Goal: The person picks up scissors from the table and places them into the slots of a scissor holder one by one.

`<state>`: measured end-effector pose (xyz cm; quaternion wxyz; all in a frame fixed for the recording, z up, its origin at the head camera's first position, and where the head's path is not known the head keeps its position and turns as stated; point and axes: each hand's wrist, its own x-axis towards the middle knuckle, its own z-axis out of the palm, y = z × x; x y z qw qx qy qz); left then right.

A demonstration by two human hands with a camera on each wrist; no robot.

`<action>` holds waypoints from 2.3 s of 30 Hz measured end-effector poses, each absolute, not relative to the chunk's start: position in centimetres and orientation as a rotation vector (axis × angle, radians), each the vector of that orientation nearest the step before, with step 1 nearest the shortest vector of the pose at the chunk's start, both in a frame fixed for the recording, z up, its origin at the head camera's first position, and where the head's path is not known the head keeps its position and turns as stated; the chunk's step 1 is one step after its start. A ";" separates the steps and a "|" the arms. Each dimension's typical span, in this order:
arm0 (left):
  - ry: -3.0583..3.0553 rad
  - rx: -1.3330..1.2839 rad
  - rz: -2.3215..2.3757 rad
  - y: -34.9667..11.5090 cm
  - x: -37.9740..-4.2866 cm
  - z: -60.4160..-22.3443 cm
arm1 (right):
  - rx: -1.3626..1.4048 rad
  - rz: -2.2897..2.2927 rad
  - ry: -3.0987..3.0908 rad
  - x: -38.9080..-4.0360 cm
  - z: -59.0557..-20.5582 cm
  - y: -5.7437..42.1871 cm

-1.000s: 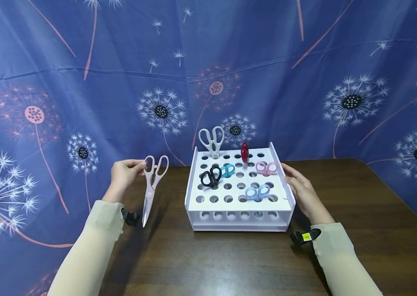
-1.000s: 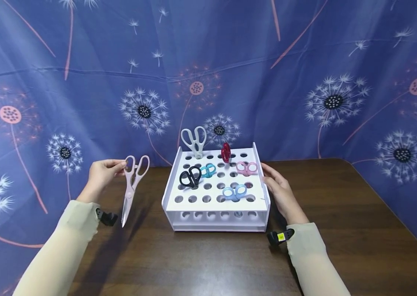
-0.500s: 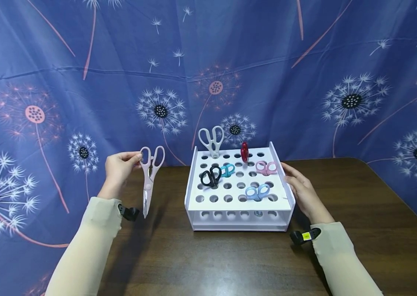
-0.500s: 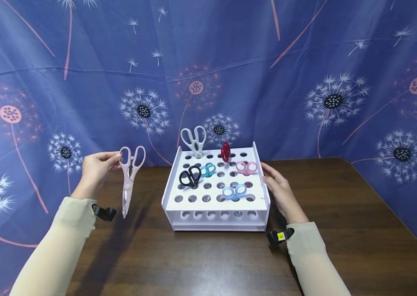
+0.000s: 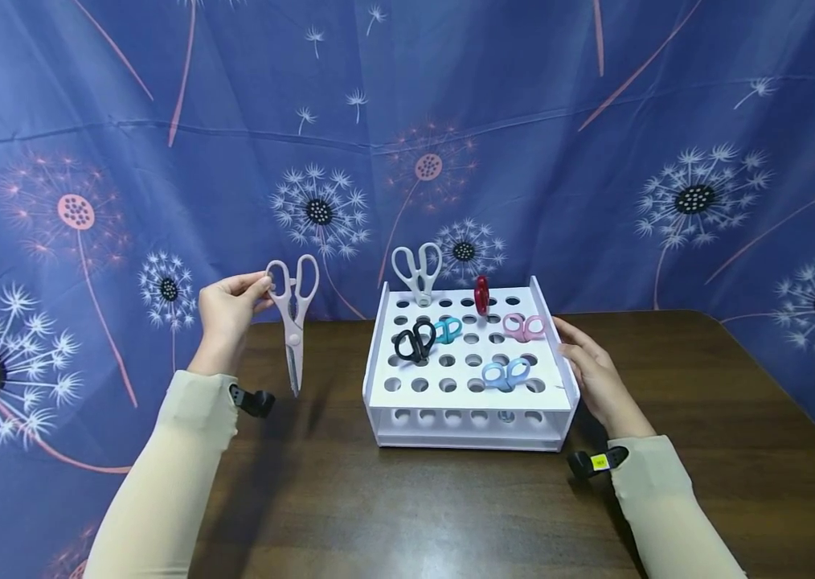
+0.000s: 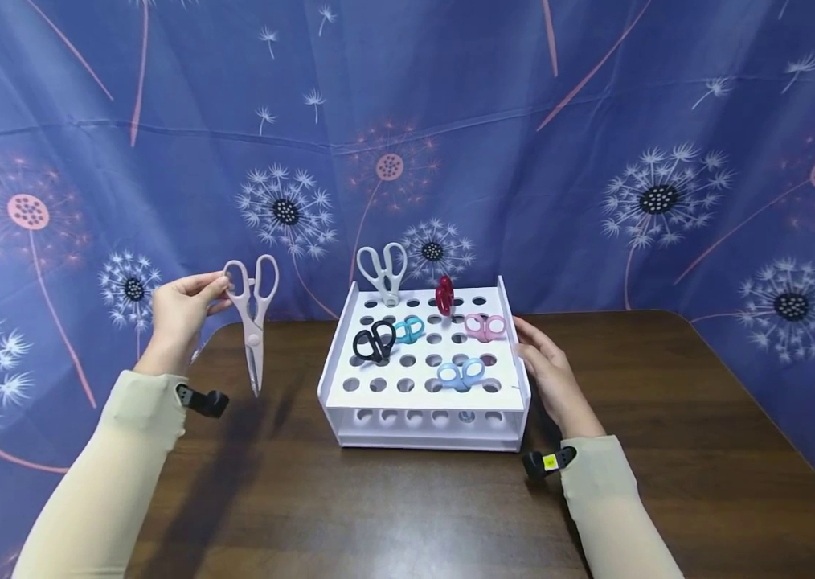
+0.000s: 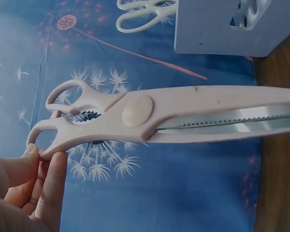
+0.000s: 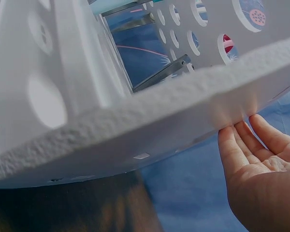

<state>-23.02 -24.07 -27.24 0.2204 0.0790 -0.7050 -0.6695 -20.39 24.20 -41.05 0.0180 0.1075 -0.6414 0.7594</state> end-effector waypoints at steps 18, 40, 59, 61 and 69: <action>-1.642 0.059 -1.949 -23.0 -22.6 -25.4 | 0.320 2.369 -1.977 -20.3 -40.9 24.0; -1.520 -0.070 -1.936 -19.0 -22.7 -23.1 | 0.356 2.373 -1.973 -20.5 -41.4 24.3; -1.492 -0.168 -1.936 -16.5 -22.4 -22.6 | 0.338 2.351 -2.003 -20.4 -41.3 24.3; -1.497 -0.172 -1.937 -16.3 -22.2 -22.6 | 0.320 2.339 -2.020 -20.4 -41.3 24.3; -1.497 -0.191 -1.915 -15.7 -21.8 -22.7 | 0.336 2.351 -2.005 -20.5 -41.3 24.3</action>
